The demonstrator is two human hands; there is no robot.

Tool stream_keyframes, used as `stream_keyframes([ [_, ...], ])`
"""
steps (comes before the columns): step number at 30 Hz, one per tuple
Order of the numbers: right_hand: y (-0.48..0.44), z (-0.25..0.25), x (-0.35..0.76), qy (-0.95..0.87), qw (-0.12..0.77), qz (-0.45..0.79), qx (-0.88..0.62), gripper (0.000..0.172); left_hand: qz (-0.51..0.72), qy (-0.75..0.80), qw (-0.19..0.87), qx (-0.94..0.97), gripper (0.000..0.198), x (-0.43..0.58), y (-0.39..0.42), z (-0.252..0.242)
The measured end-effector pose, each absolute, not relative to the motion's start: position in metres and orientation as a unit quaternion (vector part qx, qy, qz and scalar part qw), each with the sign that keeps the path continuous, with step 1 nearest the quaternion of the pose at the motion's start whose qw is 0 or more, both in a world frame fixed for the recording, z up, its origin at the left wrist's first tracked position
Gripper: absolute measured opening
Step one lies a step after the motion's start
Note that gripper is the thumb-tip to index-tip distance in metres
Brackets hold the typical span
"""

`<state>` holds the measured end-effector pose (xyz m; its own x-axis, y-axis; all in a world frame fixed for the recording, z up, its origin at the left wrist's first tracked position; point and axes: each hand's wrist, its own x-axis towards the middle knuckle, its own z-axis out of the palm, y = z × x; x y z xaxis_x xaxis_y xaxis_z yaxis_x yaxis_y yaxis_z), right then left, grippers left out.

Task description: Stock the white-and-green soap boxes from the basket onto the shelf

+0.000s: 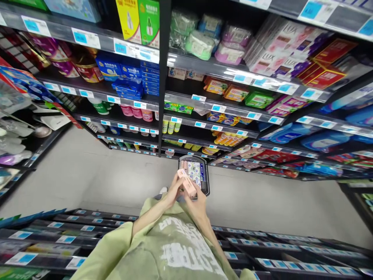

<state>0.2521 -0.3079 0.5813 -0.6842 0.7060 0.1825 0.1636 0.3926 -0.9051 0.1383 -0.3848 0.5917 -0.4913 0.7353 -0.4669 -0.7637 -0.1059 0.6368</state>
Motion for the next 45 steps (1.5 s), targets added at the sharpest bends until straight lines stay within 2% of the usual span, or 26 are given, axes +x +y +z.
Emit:
stream_keyframes([
  [3, -0.306, 0.585, 0.249, -0.628, 0.307, 0.603, -0.385, 0.045, 0.711, 0.481, 0.512, 0.034, 0.078, 0.132, -0.391, 0.590],
  [7, -0.304, 0.590, 0.242, -0.449, 0.330, 0.709, -0.433, 0.053, 0.689, 0.516, 0.502, 0.083, 0.069, 0.126, -0.398, 0.588],
  [11, -0.310, 0.593, 0.238, -0.369, 0.316, 0.744, -0.459, 0.064, 0.679, 0.517, 0.514, 0.082, 0.078, 0.125, -0.401, 0.581],
  [19, -0.313, 0.599, 0.235, -0.370, 0.294, 0.748, -0.466, 0.074, 0.673, 0.555, 0.482, 0.078, 0.083, 0.122, -0.402, 0.578],
  [39, -0.312, 0.594, 0.238, -0.348, 0.291, 0.753, -0.477, 0.070, 0.686, 0.551, 0.471, 0.062, 0.074, 0.122, -0.401, 0.578],
  [45, -0.312, 0.595, 0.238, -0.348, 0.287, 0.751, -0.482, 0.071, 0.683, 0.555, 0.473, 0.052, 0.078, 0.122, -0.402, 0.577],
])
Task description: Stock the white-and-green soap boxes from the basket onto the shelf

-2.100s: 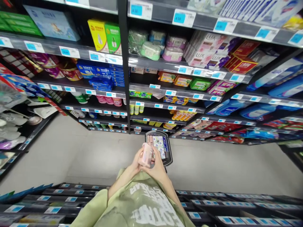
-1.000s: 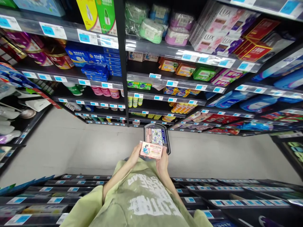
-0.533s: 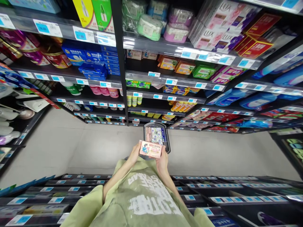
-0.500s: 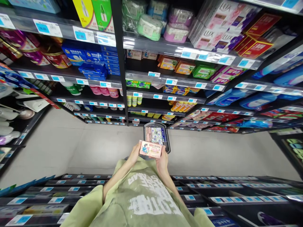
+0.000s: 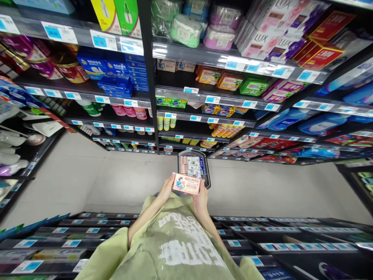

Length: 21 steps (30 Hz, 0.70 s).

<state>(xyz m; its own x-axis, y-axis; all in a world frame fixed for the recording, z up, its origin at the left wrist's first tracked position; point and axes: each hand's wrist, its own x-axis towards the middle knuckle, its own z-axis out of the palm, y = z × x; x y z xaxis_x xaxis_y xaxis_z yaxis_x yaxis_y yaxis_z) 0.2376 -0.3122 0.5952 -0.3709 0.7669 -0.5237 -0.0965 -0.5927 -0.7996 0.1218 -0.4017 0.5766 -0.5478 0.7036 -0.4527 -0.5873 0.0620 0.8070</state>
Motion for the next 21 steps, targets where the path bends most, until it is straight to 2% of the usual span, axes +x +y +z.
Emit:
stream_keyframes([
  [16, -0.3129, 0.5918, 0.2381, -0.359, 0.284, 0.749, -0.480, 0.071, 0.672, 0.567, 0.473, 0.054, 0.079, 0.1206, -0.4037, 0.5770],
  [21, -0.3131, 0.5914, 0.2374, -0.356, 0.285, 0.747, -0.484, 0.070, 0.682, 0.553, 0.475, 0.061, 0.069, 0.1198, -0.4062, 0.5752],
])
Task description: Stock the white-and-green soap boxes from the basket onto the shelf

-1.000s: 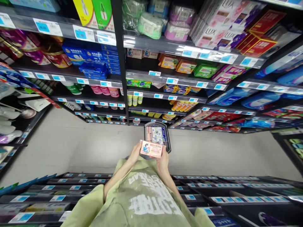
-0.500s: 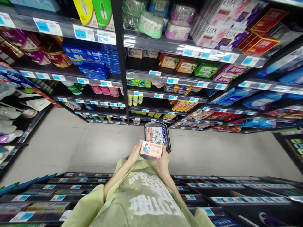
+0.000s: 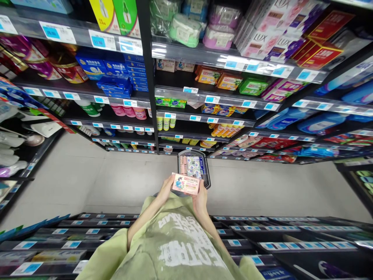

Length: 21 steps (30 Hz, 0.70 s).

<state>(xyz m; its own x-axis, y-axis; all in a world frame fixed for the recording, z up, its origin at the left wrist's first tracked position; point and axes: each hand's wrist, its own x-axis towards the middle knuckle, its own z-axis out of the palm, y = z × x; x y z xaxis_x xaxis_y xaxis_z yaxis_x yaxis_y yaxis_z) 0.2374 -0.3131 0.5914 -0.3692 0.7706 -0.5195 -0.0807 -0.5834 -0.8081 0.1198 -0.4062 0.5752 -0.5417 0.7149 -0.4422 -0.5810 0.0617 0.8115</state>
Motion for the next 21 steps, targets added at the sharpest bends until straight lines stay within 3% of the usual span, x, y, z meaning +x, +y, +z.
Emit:
stream_keyframes([
  [5, -0.3136, 0.5897, 0.2383, -0.355, 0.293, 0.746, -0.481, 0.065, 0.687, 0.548, 0.469, 0.088, 0.053, 0.1191, -0.4092, 0.5787],
  [12, -0.3166, 0.5892, 0.2386, -0.410, 0.299, 0.745, -0.432, 0.049, 0.664, 0.585, 0.450, 0.121, 0.057, 0.1158, -0.4093, 0.5763],
  [21, -0.3164, 0.5921, 0.2386, -0.535, 0.290, 0.683, -0.404, 0.050, 0.695, 0.580, 0.403, 0.135, 0.057, 0.1142, -0.4139, 0.5778],
])
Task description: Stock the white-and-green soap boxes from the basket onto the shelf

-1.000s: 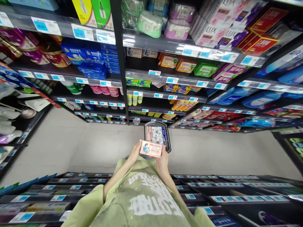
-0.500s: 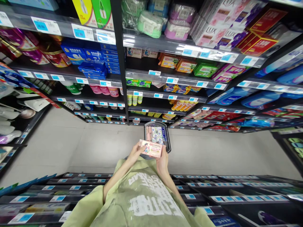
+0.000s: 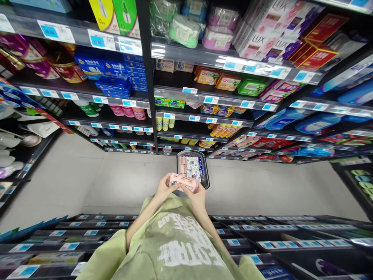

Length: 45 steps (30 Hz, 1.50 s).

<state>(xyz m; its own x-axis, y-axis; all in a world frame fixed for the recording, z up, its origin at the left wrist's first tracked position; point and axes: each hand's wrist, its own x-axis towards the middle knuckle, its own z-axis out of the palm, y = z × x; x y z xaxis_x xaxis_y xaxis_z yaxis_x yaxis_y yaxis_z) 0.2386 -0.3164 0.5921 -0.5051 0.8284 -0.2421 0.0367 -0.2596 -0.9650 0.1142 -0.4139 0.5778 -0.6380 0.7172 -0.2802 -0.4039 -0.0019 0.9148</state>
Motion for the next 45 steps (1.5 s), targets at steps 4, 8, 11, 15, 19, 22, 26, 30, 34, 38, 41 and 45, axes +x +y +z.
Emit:
stream_keyframes([
  [4, -0.316, 0.597, 0.238, -0.563, 0.282, 0.677, -0.382, 0.044, 0.704, 0.577, 0.376, 0.171, 0.052, 0.110, -0.419, 0.578],
  [8, -0.317, 0.598, 0.238, -0.598, 0.270, 0.661, -0.364, 0.039, 0.711, 0.577, 0.363, 0.171, 0.053, 0.109, -0.424, 0.575],
  [11, -0.318, 0.594, 0.237, -0.606, 0.270, 0.658, -0.356, 0.036, 0.720, 0.576, 0.351, 0.165, 0.052, 0.109, -0.426, 0.575],
  [15, -0.319, 0.590, 0.235, -0.602, 0.272, 0.665, -0.349, 0.037, 0.725, 0.576, 0.342, 0.159, 0.051, 0.108, -0.426, 0.577],
  [19, -0.319, 0.588, 0.235, -0.615, 0.279, 0.658, -0.334, 0.039, 0.730, 0.571, 0.340, 0.162, 0.052, 0.105, -0.426, 0.578],
  [22, -0.316, 0.587, 0.236, -0.633, 0.284, 0.647, -0.318, 0.039, 0.731, 0.566, 0.343, 0.168, 0.054, 0.102, -0.427, 0.576],
  [26, -0.312, 0.586, 0.235, -0.660, 0.271, 0.632, -0.302, 0.039, 0.727, 0.575, 0.325, 0.188, 0.053, 0.098, -0.427, 0.575],
  [30, -0.309, 0.586, 0.234, -0.681, 0.257, 0.616, -0.300, 0.037, 0.729, 0.580, 0.313, 0.188, 0.050, 0.097, -0.429, 0.575],
  [34, -0.310, 0.583, 0.232, -0.677, 0.248, 0.623, -0.304, 0.035, 0.725, 0.590, 0.320, 0.153, 0.051, 0.097, -0.430, 0.575],
  [38, -0.310, 0.577, 0.228, -0.646, 0.254, 0.637, -0.334, 0.035, 0.728, 0.593, 0.325, 0.111, 0.054, 0.096, -0.427, 0.577],
  [41, -0.309, 0.573, 0.225, -0.599, 0.278, 0.657, -0.363, 0.040, 0.728, 0.587, 0.343, 0.091, 0.055, 0.096, -0.425, 0.580],
  [45, -0.310, 0.573, 0.225, -0.506, 0.279, 0.699, -0.421, 0.051, 0.741, 0.542, 0.382, 0.108, 0.054, 0.094, -0.423, 0.582],
])
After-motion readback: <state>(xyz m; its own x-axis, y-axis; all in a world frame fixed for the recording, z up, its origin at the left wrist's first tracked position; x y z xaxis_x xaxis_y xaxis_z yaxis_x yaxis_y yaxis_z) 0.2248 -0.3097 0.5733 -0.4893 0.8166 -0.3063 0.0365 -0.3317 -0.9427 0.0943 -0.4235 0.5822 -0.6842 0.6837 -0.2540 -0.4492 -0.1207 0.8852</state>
